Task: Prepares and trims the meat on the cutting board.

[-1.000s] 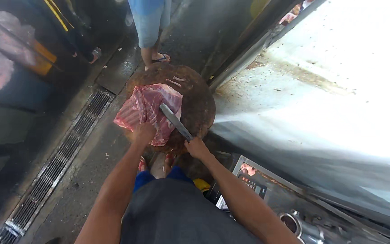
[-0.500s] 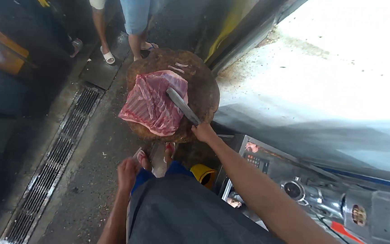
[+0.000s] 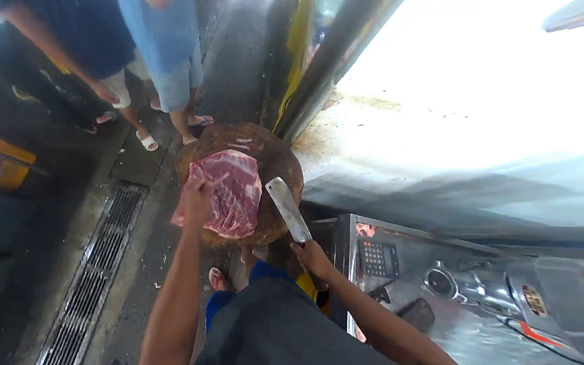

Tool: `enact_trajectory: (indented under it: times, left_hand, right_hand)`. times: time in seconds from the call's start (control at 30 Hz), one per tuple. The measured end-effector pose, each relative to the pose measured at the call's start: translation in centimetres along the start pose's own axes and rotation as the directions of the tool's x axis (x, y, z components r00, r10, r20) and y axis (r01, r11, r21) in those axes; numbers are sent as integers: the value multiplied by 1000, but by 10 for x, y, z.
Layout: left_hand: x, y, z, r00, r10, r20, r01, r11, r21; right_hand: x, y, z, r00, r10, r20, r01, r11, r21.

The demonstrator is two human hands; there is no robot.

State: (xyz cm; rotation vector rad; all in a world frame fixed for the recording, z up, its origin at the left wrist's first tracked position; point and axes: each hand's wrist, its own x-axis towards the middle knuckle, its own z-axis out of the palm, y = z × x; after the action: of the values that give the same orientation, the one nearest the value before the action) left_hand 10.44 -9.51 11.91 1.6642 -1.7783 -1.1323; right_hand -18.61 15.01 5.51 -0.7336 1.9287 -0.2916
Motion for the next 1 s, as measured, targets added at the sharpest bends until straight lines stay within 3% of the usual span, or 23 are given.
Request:
enact_trajectory:
  times: [0.2, 0.33, 0.4, 0.57, 0.73, 0.8, 0.87, 0.93, 1.0]
  left_hand:
    - [137, 67, 68, 986, 15, 167, -41, 987, 154]
    - [211, 60, 114, 970, -53, 236, 25, 992, 122]
    - [224, 48, 112, 968, -75, 241, 22, 976, 215]
    - [165, 33, 36, 995, -99, 34, 77, 911, 405]
    - [29, -9, -15, 911, -402, -95, 413, 877, 244]
    - [-20, -25, -14, 872, -486, -68, 478, 812, 334]
    - [-51, -27, 0, 916, -402, -5, 349, 790, 504]
    - [-69, -33, 23, 974, -174, 142, 57, 803, 593]
    - [-77, -35, 47, 951, -34, 308, -166, 783, 599]
  right_hand:
    - [19, 24, -34, 990, 138, 19, -132, 974, -186]
    - [37, 28, -45, 981, 173, 87, -151, 965, -213]
    - [42, 33, -46, 980, 162, 114, -132, 964, -232]
    - [51, 39, -49, 985, 128, 114, -99, 967, -235]
    - [59, 51, -43, 992, 22, 123, -3, 989, -151]
    - [56, 50, -39, 990, 46, 132, -23, 985, -173]
    - [52, 38, -41, 991, 85, 100, -63, 977, -205]
    - [41, 28, -44, 992, 110, 69, -92, 972, -217]
    - [19, 24, -44, 992, 117, 40, -107, 975, -193]
